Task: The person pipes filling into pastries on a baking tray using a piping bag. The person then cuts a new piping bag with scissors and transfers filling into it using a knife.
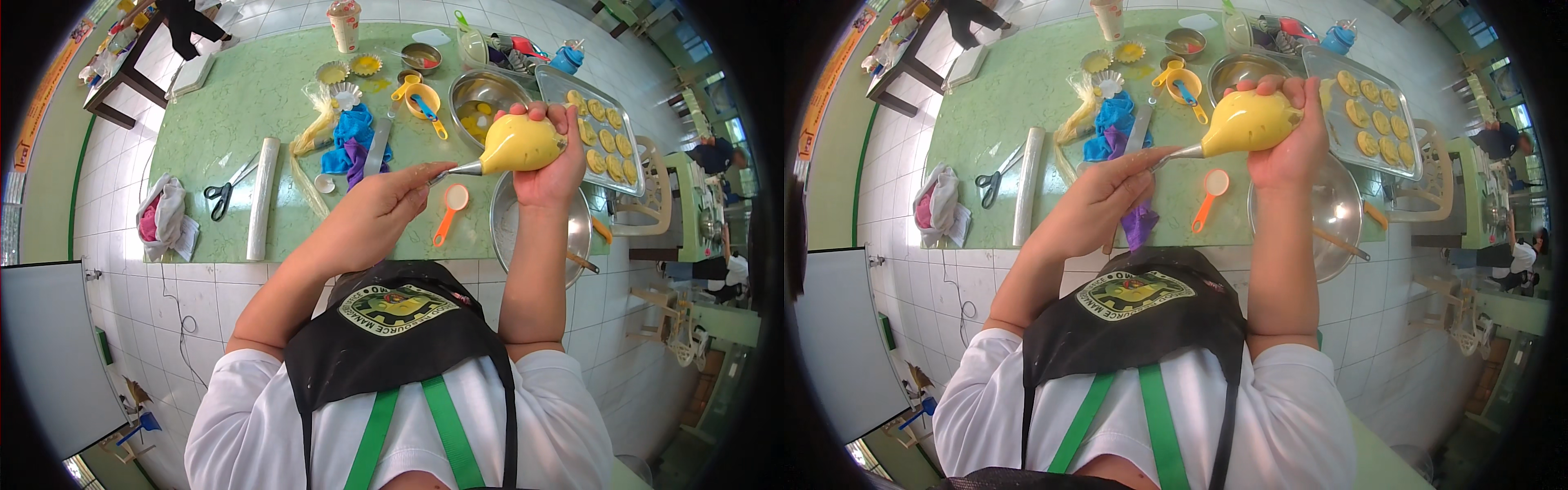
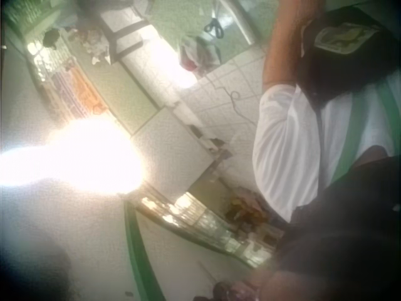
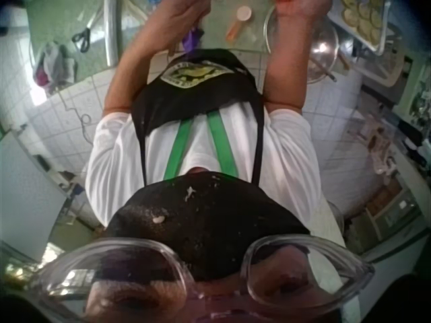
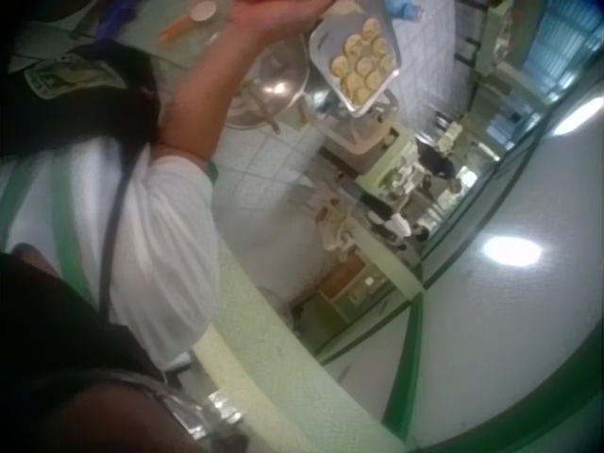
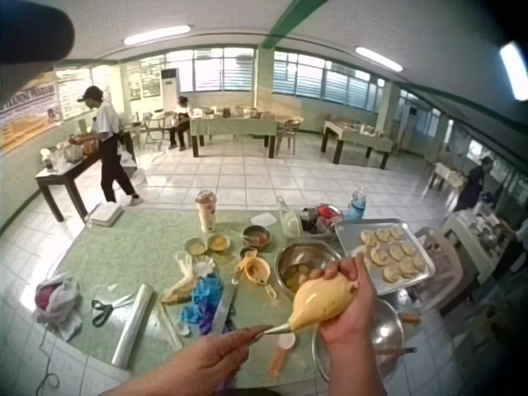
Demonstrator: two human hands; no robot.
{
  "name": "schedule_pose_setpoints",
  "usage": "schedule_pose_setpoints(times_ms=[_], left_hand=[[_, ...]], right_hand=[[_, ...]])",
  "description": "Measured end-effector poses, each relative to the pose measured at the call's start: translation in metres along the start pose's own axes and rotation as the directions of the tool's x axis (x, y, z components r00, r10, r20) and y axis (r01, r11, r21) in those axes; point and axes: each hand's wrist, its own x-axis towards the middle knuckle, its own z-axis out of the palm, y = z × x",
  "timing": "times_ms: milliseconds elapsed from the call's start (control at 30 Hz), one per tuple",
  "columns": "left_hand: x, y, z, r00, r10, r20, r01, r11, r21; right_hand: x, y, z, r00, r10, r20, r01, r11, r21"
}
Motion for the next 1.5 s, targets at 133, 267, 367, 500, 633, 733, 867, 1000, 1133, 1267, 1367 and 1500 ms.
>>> schedule_pose_setpoints(times_ms=[133, 267, 367, 500, 633, 733, 867, 1000, 1133, 1267, 1367, 1500], left_hand=[[0.002, 0.012, -0.006, 0.998, -0.008, 0.058, -0.001, 0.987, 0.162], [0.005, 0.002, -0.001, 0.972, 0.201, 0.123, -0.228, 0.934, 0.275], [0.005, 0.009, -0.001, 0.953, 0.268, 0.139, -0.298, 0.911, 0.286], [0.002, 0.014, -0.005, 0.978, 0.176, 0.110, -0.190, 0.972, 0.141], [0.002, 0.014, -0.005, 0.977, 0.203, 0.070, -0.209, 0.973, 0.101], [0.000, 0.018, -0.005, 0.985, 0.154, 0.073, -0.160, 0.982, 0.097], [-0.001, 0.020, -0.003, 0.976, 0.218, 0.004, -0.218, 0.974, 0.053], [-0.003, 0.015, 0.003, 0.972, 0.233, -0.019, -0.233, 0.972, 0.037], [-0.006, 0.018, 0.001, 0.980, 0.201, -0.004, -0.201, 0.979, 0.036], [-0.006, 0.016, 0.002, 0.979, 0.204, -0.004, -0.203, 0.978, 0.048], [-0.008, 0.017, 0.002, 0.978, 0.207, 0.001, -0.206, 0.977, 0.047], [-0.009, 0.016, 0.002, 0.976, 0.217, 0.009, -0.218, 0.975, 0.052]], right_hand=[[0.000, -0.007, 0.006, 0.999, -0.042, 0.018, 0.042, 0.998, -0.054], [0.007, -0.008, 0.005, 1.000, -0.013, -0.018, 0.012, 0.999, -0.039], [0.008, -0.005, 0.006, 0.990, 0.025, -0.142, -0.031, 0.999, -0.044], [0.012, -0.001, -0.013, 0.970, 0.148, -0.195, -0.123, 0.983, 0.133], [0.012, 0.006, -0.024, 0.959, 0.185, -0.214, -0.143, 0.970, 0.197], [0.013, 0.008, -0.026, 0.946, 0.231, -0.228, -0.172, 0.953, 0.251], [0.010, 0.008, -0.025, 0.940, 0.315, -0.127, -0.253, 0.900, 0.355], [0.005, 0.008, -0.018, 0.947, 0.300, -0.111, -0.245, 0.903, 0.353], [0.004, 0.008, -0.014, 0.946, 0.286, -0.154, -0.224, 0.917, 0.329], [0.005, 0.008, -0.016, 0.956, 0.214, -0.202, -0.160, 0.954, 0.252], [0.003, 0.008, -0.012, 0.955, 0.198, -0.219, -0.148, 0.963, 0.227], [0.003, 0.006, -0.013, 0.950, 0.173, -0.260, -0.132, 0.977, 0.170]])
